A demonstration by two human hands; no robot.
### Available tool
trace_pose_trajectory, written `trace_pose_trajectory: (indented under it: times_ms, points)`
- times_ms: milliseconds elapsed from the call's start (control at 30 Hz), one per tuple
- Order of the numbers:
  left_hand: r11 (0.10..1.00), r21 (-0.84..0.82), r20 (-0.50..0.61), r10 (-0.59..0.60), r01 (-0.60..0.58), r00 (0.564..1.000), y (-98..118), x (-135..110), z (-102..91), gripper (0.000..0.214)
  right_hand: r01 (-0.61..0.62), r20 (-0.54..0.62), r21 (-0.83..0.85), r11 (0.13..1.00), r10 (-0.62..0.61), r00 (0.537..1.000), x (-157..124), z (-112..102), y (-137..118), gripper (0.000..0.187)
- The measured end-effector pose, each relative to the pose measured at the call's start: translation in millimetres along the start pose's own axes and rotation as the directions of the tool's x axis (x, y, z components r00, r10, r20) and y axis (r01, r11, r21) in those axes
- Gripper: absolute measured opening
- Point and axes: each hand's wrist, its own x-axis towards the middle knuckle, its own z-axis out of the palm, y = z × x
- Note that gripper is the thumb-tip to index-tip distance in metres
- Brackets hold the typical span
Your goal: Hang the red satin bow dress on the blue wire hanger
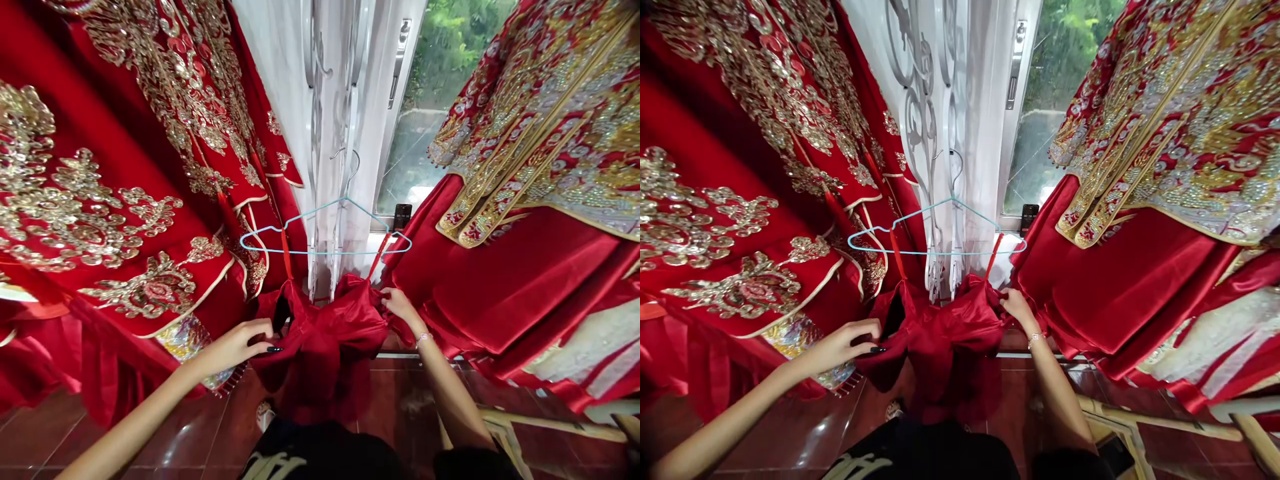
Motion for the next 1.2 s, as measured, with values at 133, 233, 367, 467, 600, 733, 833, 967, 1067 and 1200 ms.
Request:
trace_pose_trajectory:
  times_ms: [133, 233, 367, 467, 600, 733, 833, 967, 1067, 1200]
  points:
    - [0.995, 0.096, 0.007, -0.011, 0.010, 1.000, 11.8, -2.4, -25.0, 0.028, -0.056, -0.080, -0.133, 0.990, 0.045, 0.996, -7.6, -38.6, 2.8, 0.010]
    - [0.990, 0.139, 0.003, 0.025, -0.025, 1.000, 20.0, 0.7, -31.6, 0.029, -0.078, -0.164, -0.205, 0.976, 0.044, 0.985, -24.7, -53.5, 1.3, 0.013]
    - [0.985, 0.166, 0.046, 0.039, -0.046, 0.998, 25.5, 6.3, -32.7, 0.027, -0.111, -0.240, 0.047, 0.993, 0.119, 0.964, -38.1, -52.1, -7.6, 0.019]
    - [0.983, 0.183, 0.089, -0.003, -0.013, 0.996, 26.1, 7.6, -32.5, 0.022, -0.125, -0.117, 0.345, 0.930, 0.175, 0.978, -36.9, -53.3, -11.9, 0.021]
    - [0.979, 0.199, 0.092, -0.050, 0.031, 0.995, 23.6, 2.6, -32.1, 0.008, -0.151, 0.026, 0.520, 0.841, 0.161, 0.987, -43.0, -58.8, -13.4, 0.029]
    - [0.981, 0.193, 0.023, -0.036, 0.031, 0.999, 18.8, -3.8, -30.1, 0.009, -0.198, 0.168, 0.736, 0.648, 0.109, 0.980, -58.8, -52.9, -15.4, 0.029]
    - [0.978, 0.208, 0.020, -0.015, 0.011, 1.000, 14.7, -5.8, -28.7, 0.011, -0.205, 0.193, 0.750, 0.629, 0.087, 0.977, -67.2, -47.5, -18.5, 0.031]
    - [0.966, 0.257, -0.020, 0.003, 0.002, 1.000, 5.7, -8.6, -27.1, 0.017, -0.127, -0.155, 0.261, 0.957, 0.171, 0.973, -76.4, -49.5, -27.9, 0.014]
    - [0.912, 0.408, -0.131, 0.008, 0.046, 0.991, -2.3, -12.7, -26.2, 0.029, -0.212, -0.450, -0.272, 0.939, 0.070, 0.890, -82.4, -56.0, -34.4, 0.030]
    - [0.797, 0.594, -0.269, 0.073, 0.105, 0.960, -13.2, -19.7, -25.7, 0.046, -0.225, -0.462, -0.217, 0.950, 0.103, 0.881, -79.1, -63.1, -26.2, 0.059]
